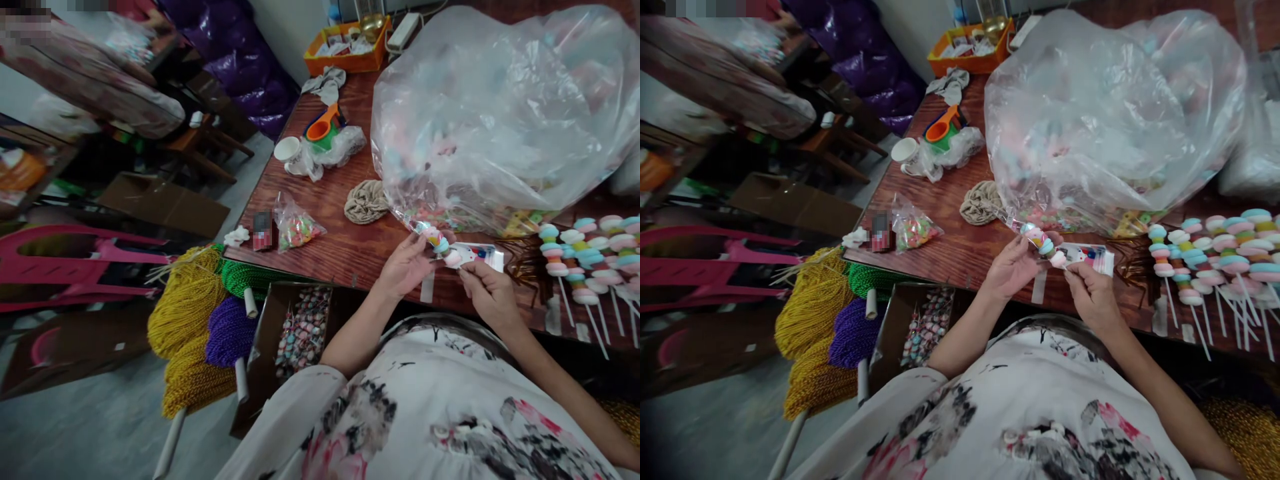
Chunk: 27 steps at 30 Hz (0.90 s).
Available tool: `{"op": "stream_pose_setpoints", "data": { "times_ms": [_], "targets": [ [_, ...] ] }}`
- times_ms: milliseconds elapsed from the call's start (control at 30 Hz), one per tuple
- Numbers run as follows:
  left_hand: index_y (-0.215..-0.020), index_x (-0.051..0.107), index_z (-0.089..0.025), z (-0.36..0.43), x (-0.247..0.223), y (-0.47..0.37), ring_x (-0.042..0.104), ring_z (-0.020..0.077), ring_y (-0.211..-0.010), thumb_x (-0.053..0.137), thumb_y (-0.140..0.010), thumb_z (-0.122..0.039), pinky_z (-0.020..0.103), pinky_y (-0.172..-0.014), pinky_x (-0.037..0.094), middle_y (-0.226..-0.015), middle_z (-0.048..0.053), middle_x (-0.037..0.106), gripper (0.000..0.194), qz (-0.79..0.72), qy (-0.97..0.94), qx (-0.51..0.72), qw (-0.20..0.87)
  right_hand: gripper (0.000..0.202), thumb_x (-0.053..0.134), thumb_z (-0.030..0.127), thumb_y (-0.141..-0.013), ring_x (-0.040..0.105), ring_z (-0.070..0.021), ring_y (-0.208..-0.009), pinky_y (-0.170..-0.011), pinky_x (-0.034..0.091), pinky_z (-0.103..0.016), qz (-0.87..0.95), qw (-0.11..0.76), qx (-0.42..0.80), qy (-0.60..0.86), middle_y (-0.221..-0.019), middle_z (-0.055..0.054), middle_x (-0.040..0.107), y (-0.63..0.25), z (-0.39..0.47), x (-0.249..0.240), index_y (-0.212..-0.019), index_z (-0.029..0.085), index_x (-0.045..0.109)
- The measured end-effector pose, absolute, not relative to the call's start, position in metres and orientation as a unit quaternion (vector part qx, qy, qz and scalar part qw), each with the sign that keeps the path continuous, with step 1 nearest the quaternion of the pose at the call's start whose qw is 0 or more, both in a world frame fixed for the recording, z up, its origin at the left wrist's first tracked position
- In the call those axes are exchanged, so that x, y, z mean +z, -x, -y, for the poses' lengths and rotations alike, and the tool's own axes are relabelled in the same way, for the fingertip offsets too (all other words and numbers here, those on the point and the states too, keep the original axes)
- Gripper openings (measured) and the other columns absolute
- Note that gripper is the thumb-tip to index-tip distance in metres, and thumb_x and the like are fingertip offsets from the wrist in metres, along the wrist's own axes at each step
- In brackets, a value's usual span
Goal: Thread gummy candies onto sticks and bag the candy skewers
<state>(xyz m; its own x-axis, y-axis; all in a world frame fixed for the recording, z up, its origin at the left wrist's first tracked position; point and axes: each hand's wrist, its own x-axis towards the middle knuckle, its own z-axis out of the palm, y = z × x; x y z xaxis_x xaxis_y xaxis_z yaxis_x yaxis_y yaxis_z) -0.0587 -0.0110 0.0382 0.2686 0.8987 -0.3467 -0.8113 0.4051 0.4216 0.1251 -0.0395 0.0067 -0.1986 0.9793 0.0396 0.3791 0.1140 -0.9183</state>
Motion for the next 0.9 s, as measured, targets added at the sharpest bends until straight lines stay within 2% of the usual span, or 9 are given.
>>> {"op": "stream_pose_setpoints", "data": {
  "times_ms": [67,133,333,467,600,733,900],
  "targets": [
    [-0.101,0.067,-0.015,0.009,0.033,0.06,0.068,0.0243,-0.111,0.057,-0.091,-0.015,0.043,-0.101,0.051,-0.107,0.011,0.073,0.015,-0.301,-0.085,0.548,0.776,0.023,0.052,0.036,-0.093,0.04,-0.0091,-0.051,-0.05,0.034,-0.022,0.651,0.36,0.418,0.521,-0.056,0.005,0.046,-0.125,0.043,0.007,-0.081,0.019,0.062],
    [-0.098,0.068,-0.014,0.007,0.029,0.06,0.069,0.0239,-0.109,0.058,-0.091,-0.018,0.042,-0.102,0.051,-0.104,0.011,0.074,0.013,-0.314,-0.082,0.552,0.768,0.021,0.053,0.034,-0.093,0.041,-0.009,-0.05,-0.05,0.034,-0.022,0.667,0.364,0.386,0.524,-0.056,0.005,0.048,-0.125,0.045,0.009,-0.082,0.019,0.063],
    [-0.094,0.07,-0.011,0.004,0.029,0.059,0.069,0.0253,-0.109,0.037,-0.102,-0.036,0.045,-0.1,0.052,-0.097,0.012,0.075,0.042,-0.289,-0.036,0.55,0.783,0.012,0.055,0.015,-0.088,0.06,-0.0123,-0.055,-0.056,0.042,-0.024,0.779,0.391,0.109,0.478,-0.068,-0.002,0.068,-0.126,0.047,0.008,-0.091,0.017,0.066],
    [-0.093,0.07,-0.013,0.007,0.032,0.058,0.068,0.0247,-0.11,0.029,-0.103,-0.038,0.045,-0.1,0.051,-0.092,0.01,0.075,0.049,-0.268,-0.044,0.559,0.784,0.012,0.055,0.013,-0.086,0.061,-0.0138,-0.056,-0.057,0.041,-0.026,0.804,0.366,0.021,0.468,-0.069,-0.004,0.07,-0.125,0.047,0.004,-0.089,0.017,0.067],
    [-0.1,0.069,-0.013,0.013,0.032,0.052,0.067,0.0242,-0.112,0.036,-0.102,-0.037,0.043,-0.101,0.05,-0.099,0.011,0.074,0.04,-0.281,-0.068,0.579,0.763,0.012,0.055,0.014,-0.087,0.059,-0.0134,-0.052,-0.055,0.039,-0.026,0.803,0.365,0.011,0.471,-0.064,-0.003,0.068,-0.122,0.049,0.006,-0.089,0.017,0.066],
    [-0.097,0.068,-0.016,0.019,0.03,0.044,0.066,0.0228,-0.11,0.049,-0.097,-0.036,0.042,-0.102,0.049,-0.102,0.009,0.073,0.027,-0.31,-0.086,0.595,0.737,0.014,0.053,0.012,-0.088,0.062,-0.0125,-0.054,-0.054,0.042,-0.024,0.782,0.403,0.089,0.467,-0.07,-0.002,0.07,-0.117,0.053,0.012,-0.095,0.017,0.064],
    [-0.096,0.068,-0.016,0.02,0.029,0.045,0.066,0.0225,-0.107,0.055,-0.093,-0.04,0.039,-0.098,0.05,-0.105,0.011,0.072,0.027,-0.287,-0.125,0.584,0.749,0.015,0.055,0.011,-0.088,0.062,-0.0115,-0.053,-0.053,0.043,-0.023,0.764,0.425,0.135,0.467,-0.071,-0.001,0.07,-0.113,0.056,0.015,-0.098,0.018,0.063]
  ]
}}
